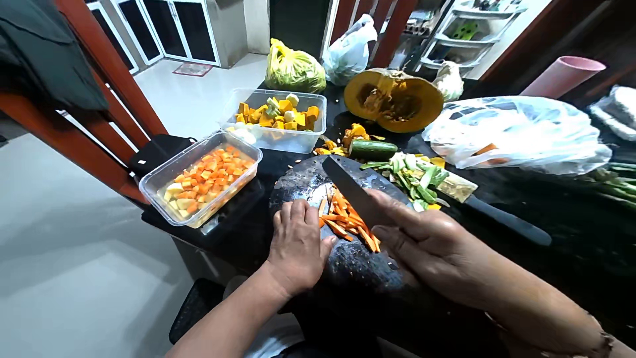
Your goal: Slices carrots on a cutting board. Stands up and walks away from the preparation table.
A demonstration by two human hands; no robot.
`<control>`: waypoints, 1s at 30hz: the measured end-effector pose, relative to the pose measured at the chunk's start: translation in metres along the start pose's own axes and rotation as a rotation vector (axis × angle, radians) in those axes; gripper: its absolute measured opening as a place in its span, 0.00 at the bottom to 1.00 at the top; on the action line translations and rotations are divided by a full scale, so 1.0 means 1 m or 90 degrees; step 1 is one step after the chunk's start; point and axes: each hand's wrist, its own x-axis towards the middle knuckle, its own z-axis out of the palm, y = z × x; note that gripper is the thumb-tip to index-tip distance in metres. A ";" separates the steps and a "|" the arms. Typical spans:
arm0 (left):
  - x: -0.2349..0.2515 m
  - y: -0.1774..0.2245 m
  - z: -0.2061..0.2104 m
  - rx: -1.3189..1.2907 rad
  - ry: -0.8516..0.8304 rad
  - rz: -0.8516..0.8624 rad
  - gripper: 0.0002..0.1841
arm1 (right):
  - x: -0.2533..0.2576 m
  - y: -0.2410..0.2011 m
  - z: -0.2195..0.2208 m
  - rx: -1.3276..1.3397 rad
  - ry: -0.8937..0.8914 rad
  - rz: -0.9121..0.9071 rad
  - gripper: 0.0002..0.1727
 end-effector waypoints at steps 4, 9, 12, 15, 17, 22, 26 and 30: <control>-0.003 -0.011 0.023 0.069 0.164 0.135 0.14 | 0.004 -0.004 -0.014 -0.006 0.054 -0.045 0.28; -0.016 -0.020 0.033 0.021 0.247 0.245 0.14 | -0.002 0.003 -0.025 0.045 0.116 -0.074 0.26; -0.018 -0.019 0.037 0.043 0.302 0.283 0.16 | -0.003 0.010 -0.027 0.021 0.125 -0.078 0.26; -0.018 -0.020 0.036 0.059 0.349 0.334 0.16 | -0.003 0.014 -0.031 0.006 0.132 -0.077 0.26; -0.015 -0.019 0.031 0.071 0.358 0.367 0.16 | -0.004 0.015 -0.032 0.006 0.140 -0.072 0.25; -0.005 -0.022 0.013 -0.020 0.303 0.305 0.11 | -0.005 0.014 -0.033 0.005 0.155 -0.066 0.25; 0.018 -0.049 -0.038 -0.079 0.376 0.127 0.11 | -0.002 0.015 -0.031 0.012 0.140 -0.074 0.23; 0.051 -0.084 -0.096 0.032 0.377 -0.073 0.10 | 0.005 0.023 -0.027 0.003 0.110 -0.039 0.22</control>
